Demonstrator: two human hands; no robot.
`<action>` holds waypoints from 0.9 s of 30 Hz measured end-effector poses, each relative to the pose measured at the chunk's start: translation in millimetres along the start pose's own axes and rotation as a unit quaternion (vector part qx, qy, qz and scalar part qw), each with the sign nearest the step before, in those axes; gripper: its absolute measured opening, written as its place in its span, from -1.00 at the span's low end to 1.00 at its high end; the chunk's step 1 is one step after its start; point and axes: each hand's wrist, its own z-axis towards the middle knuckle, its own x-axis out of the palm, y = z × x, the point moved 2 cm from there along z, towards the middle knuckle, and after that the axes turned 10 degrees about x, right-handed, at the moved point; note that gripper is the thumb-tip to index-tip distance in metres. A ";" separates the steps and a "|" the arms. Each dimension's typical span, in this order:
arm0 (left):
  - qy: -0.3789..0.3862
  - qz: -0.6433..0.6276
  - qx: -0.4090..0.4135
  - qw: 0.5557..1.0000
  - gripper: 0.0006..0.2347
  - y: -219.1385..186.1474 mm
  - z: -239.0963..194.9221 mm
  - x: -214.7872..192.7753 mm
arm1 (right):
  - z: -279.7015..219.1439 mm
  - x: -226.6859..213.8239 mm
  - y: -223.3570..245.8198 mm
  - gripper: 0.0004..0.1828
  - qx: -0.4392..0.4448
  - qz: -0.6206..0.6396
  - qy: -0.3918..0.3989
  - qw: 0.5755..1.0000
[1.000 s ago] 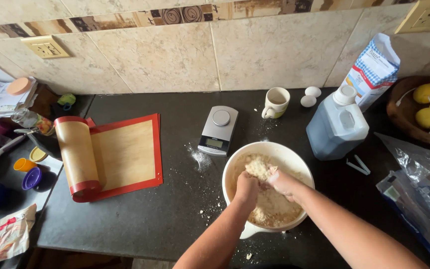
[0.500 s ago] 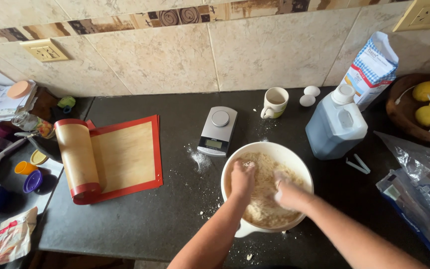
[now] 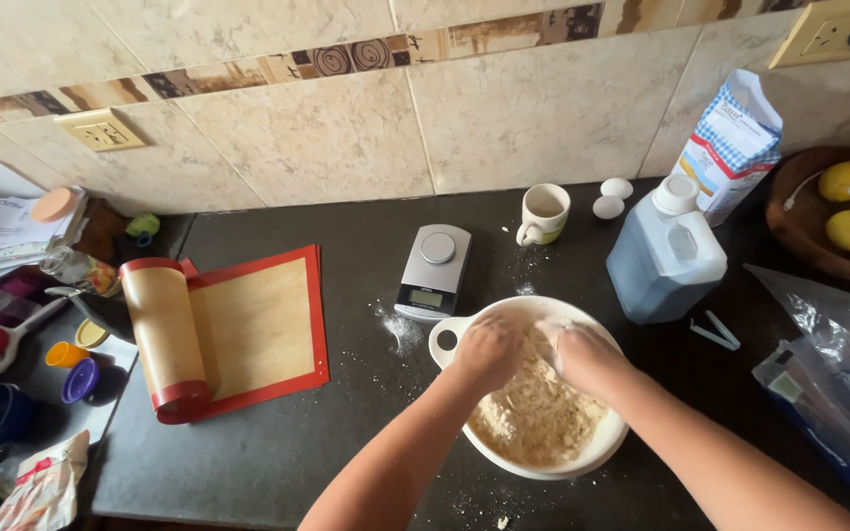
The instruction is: Mixing dry ingredients by hand in a bowl and adding an egg to the mixture.
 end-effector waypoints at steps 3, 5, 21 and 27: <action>-0.075 0.210 0.021 0.975 -0.81 -17.9 -7.8 -18.0 | 48.3 40.2 -26.9 -0.50 0.002 0.102 0.022 0.995; 0.132 0.073 -0.178 0.972 -0.82 -24.1 -0.3 -21.2 | 29.2 15.9 -5.9 -0.50 0.048 0.131 0.024 0.990; -0.317 -0.433 -0.818 0.207 -0.75 -52.2 10.5 17.5 | 17.6 87.6 -4.5 -0.55 0.008 0.422 -0.086 0.902; -0.241 -0.463 -0.833 0.183 -0.73 -112.9 96.2 -41.5 | 58.1 118.6 -81.3 -0.51 0.136 0.414 -0.031 0.900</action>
